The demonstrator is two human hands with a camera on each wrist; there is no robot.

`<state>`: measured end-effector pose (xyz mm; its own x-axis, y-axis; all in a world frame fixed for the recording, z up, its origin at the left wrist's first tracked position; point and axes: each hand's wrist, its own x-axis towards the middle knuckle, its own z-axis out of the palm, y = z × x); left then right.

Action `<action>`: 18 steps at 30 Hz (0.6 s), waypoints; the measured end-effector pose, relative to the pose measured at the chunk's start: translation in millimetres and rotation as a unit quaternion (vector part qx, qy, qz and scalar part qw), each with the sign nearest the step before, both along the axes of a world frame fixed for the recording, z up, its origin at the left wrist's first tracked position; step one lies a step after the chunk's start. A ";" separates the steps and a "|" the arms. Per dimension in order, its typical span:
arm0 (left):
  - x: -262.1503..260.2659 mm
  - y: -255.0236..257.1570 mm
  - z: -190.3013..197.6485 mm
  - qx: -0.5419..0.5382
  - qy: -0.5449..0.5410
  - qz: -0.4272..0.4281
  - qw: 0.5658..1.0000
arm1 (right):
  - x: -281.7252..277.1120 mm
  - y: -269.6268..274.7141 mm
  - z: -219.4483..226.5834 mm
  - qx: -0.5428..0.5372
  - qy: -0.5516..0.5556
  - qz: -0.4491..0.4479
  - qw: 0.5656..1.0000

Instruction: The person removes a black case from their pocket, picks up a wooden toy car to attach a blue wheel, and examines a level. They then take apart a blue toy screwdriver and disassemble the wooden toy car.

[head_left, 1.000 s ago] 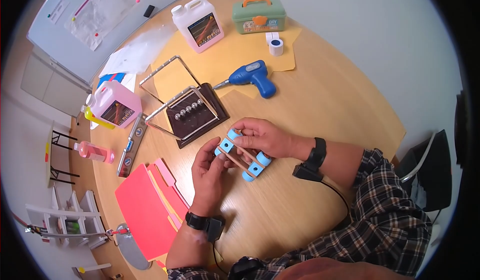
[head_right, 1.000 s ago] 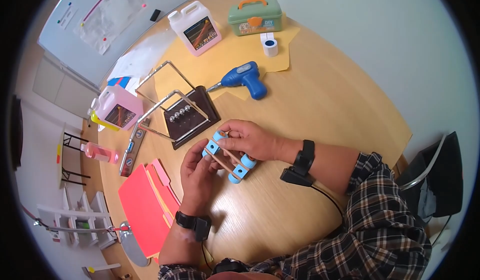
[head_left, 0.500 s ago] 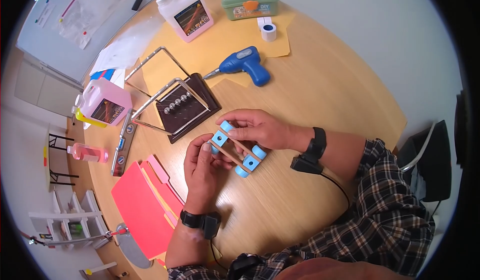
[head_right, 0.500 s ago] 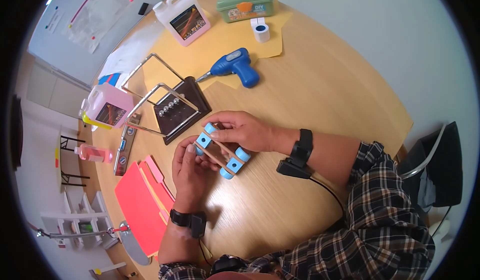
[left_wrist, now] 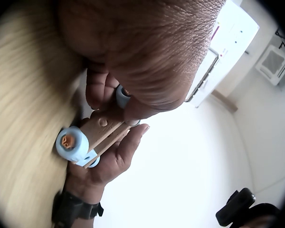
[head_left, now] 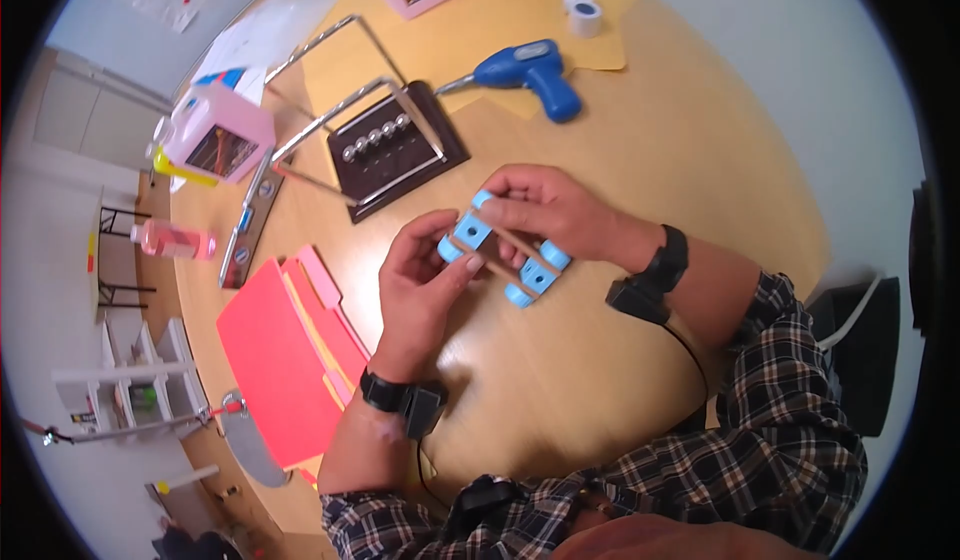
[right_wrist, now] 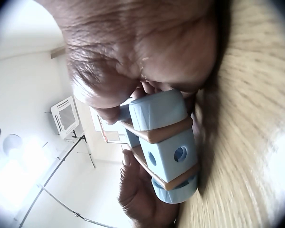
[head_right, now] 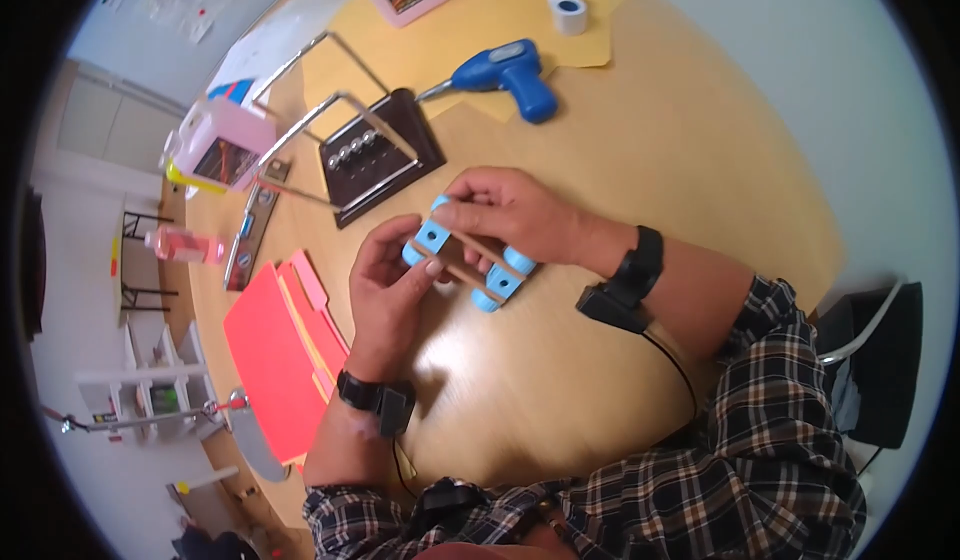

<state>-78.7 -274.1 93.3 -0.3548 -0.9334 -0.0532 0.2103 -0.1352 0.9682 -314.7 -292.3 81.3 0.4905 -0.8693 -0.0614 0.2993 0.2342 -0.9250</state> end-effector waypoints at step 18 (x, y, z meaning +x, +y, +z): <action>7.1 -5.4 -4.3 0.021 0.035 0.014 0.999 | 1.3 4.7 3.8 -0.036 -0.060 -0.007 0.998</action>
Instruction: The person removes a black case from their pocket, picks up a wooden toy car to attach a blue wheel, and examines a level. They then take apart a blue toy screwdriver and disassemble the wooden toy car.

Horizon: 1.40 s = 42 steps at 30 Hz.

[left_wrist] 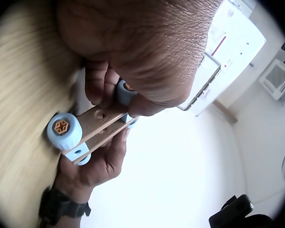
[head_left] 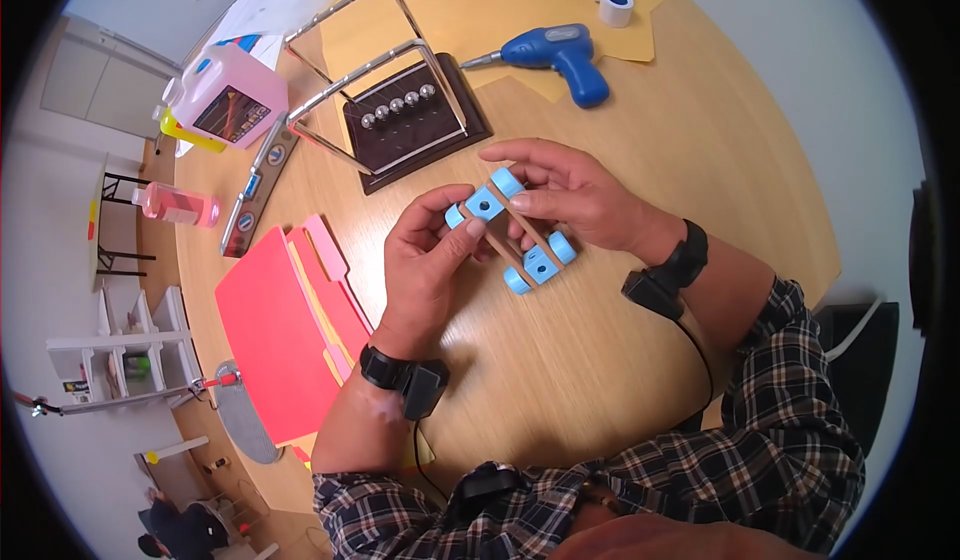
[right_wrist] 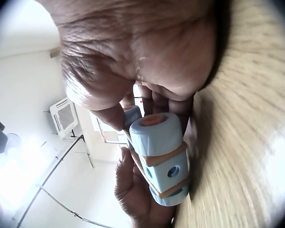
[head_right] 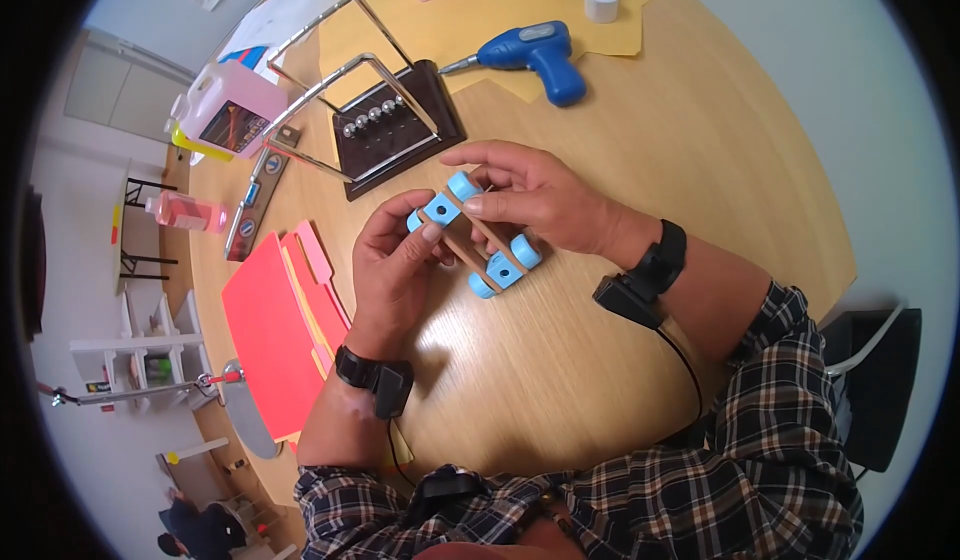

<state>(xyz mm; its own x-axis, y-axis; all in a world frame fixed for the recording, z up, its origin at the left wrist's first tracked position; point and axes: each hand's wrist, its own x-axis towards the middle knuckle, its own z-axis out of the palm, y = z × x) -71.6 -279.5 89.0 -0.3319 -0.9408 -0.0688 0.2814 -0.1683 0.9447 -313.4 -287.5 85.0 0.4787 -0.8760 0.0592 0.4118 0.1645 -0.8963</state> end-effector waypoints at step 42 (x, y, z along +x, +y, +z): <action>4.8 -4.3 12.4 0.093 0.093 -0.027 0.991 | -6.0 0.3 -7.9 0.011 0.042 -0.018 0.999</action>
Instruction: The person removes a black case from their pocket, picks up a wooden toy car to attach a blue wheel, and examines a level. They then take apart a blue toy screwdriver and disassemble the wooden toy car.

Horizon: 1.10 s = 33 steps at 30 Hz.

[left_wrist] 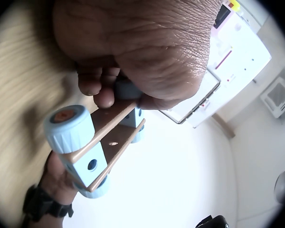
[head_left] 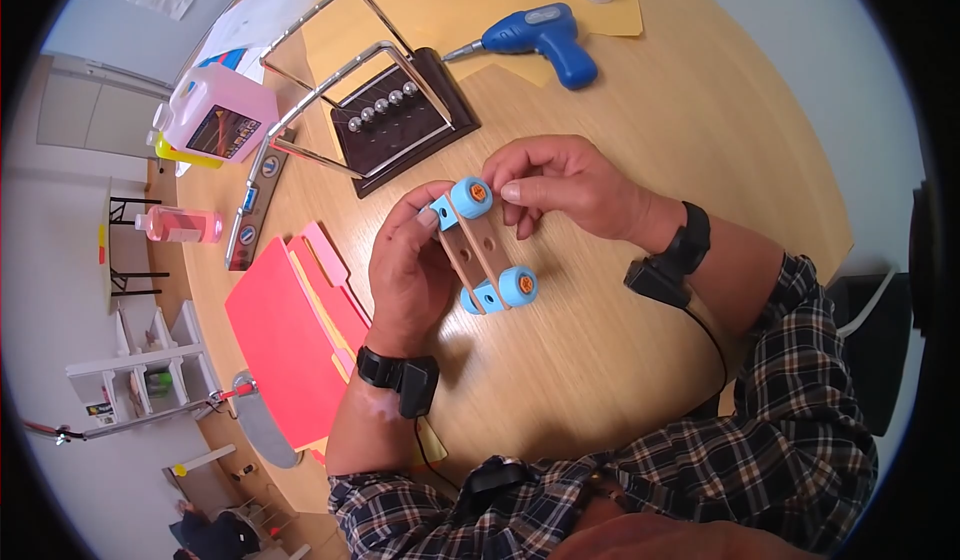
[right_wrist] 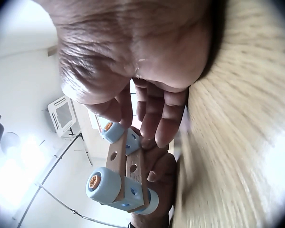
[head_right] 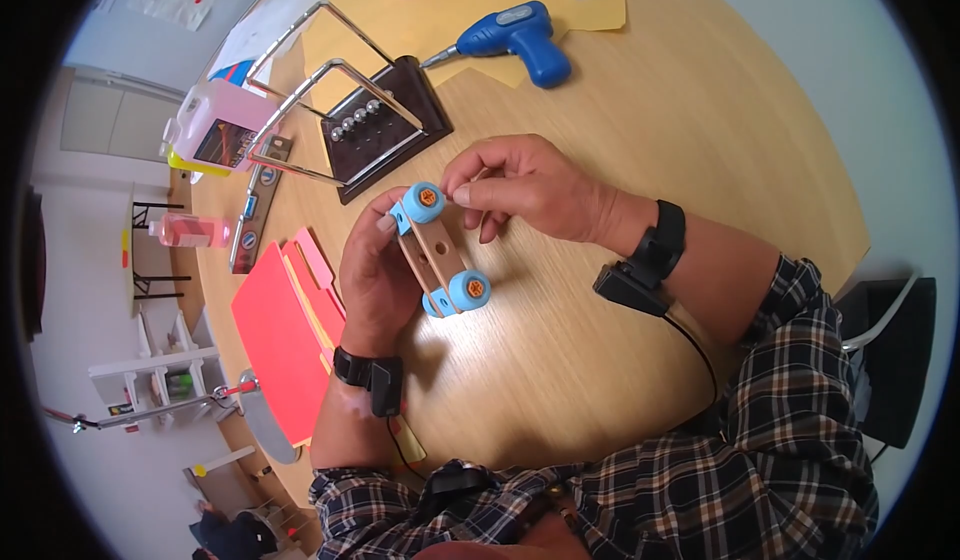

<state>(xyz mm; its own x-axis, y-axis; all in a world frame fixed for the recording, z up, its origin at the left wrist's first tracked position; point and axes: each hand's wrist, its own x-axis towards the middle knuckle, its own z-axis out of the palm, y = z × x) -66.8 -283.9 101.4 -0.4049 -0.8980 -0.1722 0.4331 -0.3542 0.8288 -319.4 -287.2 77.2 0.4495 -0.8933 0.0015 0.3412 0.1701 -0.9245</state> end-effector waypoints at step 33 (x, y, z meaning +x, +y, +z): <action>1.5 5.6 -13.8 -0.080 -0.069 0.019 0.994 | 2.2 3.6 10.4 0.035 -0.018 -0.009 0.999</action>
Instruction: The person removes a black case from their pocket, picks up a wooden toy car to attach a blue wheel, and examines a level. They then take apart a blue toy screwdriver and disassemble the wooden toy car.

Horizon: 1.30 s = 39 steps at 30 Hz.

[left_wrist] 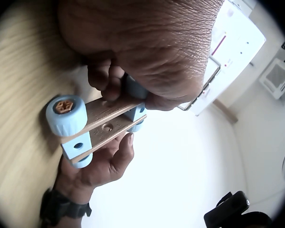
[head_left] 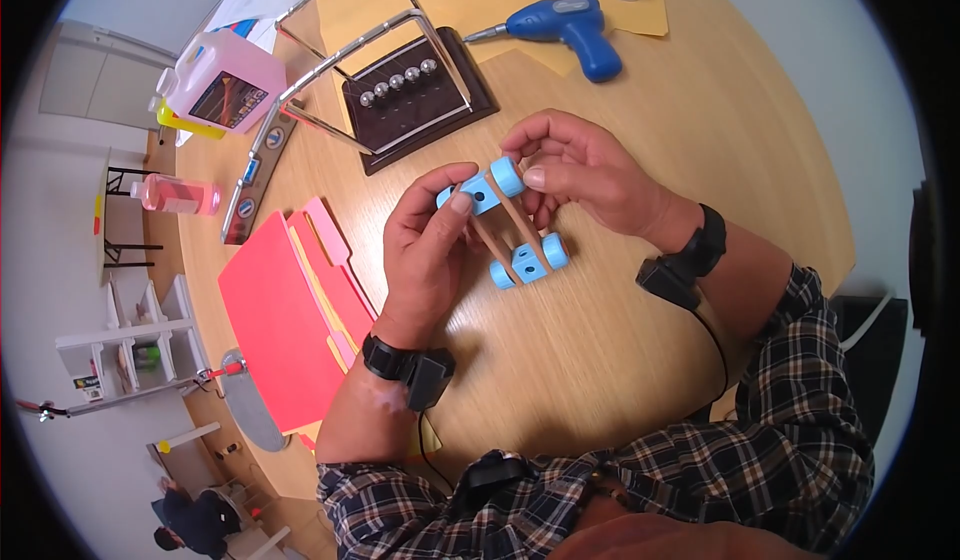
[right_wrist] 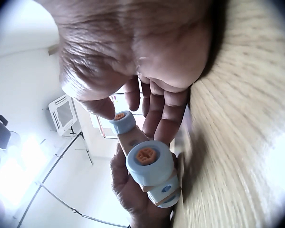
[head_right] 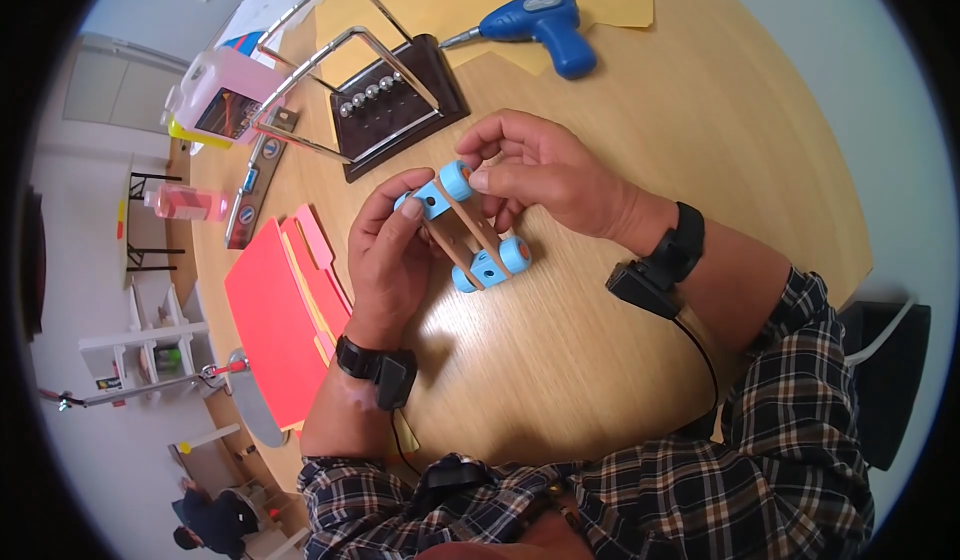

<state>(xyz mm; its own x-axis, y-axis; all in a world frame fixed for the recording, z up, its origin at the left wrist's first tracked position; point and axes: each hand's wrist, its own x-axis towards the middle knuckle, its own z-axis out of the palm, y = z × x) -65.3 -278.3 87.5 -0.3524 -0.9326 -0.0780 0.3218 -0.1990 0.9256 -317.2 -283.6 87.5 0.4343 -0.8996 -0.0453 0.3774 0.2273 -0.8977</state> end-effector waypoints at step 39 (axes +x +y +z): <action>-8.8 11.5 14.0 -0.103 -0.109 -0.079 0.986 | 11.1 7.2 4.5 -0.060 0.032 0.009 0.998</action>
<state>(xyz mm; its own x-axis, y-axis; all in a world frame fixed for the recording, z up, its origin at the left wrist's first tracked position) -74.1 -266.8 101.6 -0.4908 -0.8711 0.0166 0.0910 -0.0322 0.9953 -306.1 -276.4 92.0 0.4498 -0.8924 0.0350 0.3162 0.1225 -0.9408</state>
